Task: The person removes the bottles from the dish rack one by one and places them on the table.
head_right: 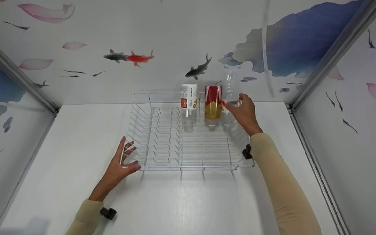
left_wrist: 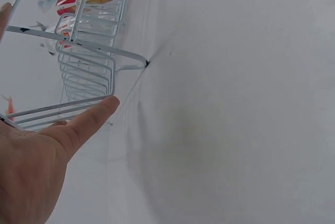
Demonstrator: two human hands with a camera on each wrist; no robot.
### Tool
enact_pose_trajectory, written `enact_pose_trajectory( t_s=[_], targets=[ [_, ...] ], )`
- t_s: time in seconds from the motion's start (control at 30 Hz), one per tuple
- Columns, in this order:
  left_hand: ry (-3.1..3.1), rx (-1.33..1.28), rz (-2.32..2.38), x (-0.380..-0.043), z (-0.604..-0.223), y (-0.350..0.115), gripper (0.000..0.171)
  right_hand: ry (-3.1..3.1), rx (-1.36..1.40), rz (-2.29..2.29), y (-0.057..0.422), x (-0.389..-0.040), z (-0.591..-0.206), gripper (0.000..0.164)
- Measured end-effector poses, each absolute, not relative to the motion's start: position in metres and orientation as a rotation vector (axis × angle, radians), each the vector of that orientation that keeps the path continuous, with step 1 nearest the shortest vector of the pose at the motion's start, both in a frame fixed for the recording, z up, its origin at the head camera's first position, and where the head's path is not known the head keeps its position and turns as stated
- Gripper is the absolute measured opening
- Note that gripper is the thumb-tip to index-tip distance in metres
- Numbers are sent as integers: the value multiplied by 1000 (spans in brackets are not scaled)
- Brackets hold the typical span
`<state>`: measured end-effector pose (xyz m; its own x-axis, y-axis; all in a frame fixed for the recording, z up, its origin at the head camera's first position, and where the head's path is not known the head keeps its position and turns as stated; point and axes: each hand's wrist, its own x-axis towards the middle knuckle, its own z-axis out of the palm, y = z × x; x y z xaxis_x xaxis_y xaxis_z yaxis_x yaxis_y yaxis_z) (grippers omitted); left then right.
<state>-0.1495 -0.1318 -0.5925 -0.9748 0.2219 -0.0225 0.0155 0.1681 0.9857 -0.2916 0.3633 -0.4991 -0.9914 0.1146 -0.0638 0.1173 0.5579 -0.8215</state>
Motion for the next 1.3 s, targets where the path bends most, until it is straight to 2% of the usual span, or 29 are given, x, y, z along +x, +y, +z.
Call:
enact_pose_trajectory(
  t_s=[0.43, 0.9, 1.3],
  targets=[
    [2298, 221, 1906, -153, -592, -129, 137, 2789, 240, -1491, 358, -298, -507, 91],
    [2295, 218, 1899, -151, -593, -127, 137, 2893, 178, -1488, 355, -305, -516, 81],
    [2274, 196, 1924, -150, -593, -129, 137, 2911, 245, -1435, 344, -309, -515, 84]
  ],
)
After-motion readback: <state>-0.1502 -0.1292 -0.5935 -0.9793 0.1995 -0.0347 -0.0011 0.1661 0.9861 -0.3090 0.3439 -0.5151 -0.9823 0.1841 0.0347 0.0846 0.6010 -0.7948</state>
